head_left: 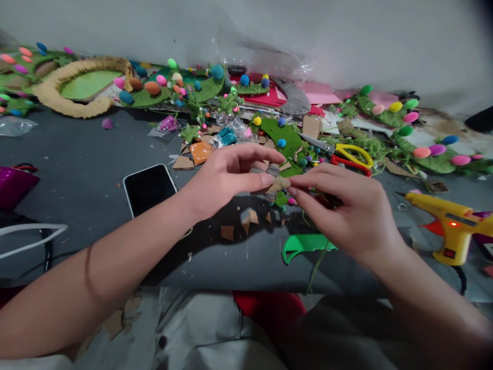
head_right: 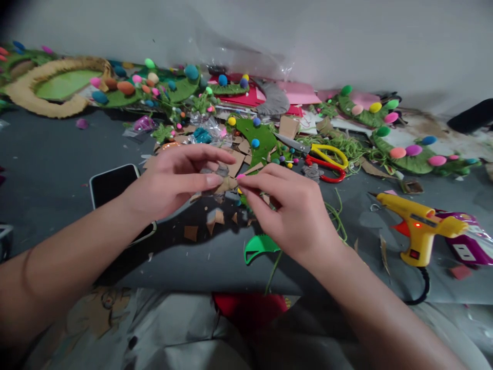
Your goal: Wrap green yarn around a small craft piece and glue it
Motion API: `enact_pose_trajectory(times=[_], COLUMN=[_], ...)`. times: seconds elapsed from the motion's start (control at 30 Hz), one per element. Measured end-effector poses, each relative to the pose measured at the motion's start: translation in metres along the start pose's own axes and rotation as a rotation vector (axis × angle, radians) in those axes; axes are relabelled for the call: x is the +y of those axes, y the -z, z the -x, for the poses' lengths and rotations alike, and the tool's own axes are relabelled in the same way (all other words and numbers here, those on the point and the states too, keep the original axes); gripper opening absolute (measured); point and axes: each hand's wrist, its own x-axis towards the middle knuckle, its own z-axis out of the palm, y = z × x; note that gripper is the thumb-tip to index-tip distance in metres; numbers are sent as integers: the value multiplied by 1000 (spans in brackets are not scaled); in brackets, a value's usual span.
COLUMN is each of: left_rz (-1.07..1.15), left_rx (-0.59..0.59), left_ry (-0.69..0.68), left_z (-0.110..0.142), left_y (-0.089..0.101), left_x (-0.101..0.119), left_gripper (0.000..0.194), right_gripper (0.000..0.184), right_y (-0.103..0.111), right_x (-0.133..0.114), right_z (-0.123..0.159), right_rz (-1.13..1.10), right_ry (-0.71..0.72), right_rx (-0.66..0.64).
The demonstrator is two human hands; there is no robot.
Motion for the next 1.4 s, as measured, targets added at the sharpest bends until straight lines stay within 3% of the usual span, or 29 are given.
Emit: enact_pose_trajectory(times=[0.13,0.33,0.47,0.7,0.83,1.03,1.17,1.4], left_rz=[-47,-163,-366,-484,-447,-147,76,376], left_rx=[-161,-258,-189,-76,55,182,208,183], left_ry=[68,118,64,-64,-145,-109,-72,60], left_z=[1,5,10,14,14,8,5,3], left_y=[0,-7,-11,-17,-22,-21,-19,-19], left_x=[2,3,1,-2,0,0,-2,-3], left_gripper=[35,44,43,40,35,25,24,23], right_gripper=[14,11,11,10,10,16,20,23], right_y=[1,6,5,3,-1,-5,-5,-7], right_x=[7,9,2,-18,-20,-17,-16,-8], right_z=[-4,-10,-12,-11,-6,7,12,12], right_rz=[-114,-90,-6,-128,-82,277,372,294], right_ry=[-36,-55,-196,-356,-207,117,165,196], right_rx=[-111,-308,-317,-250,-134,-33,-21,40])
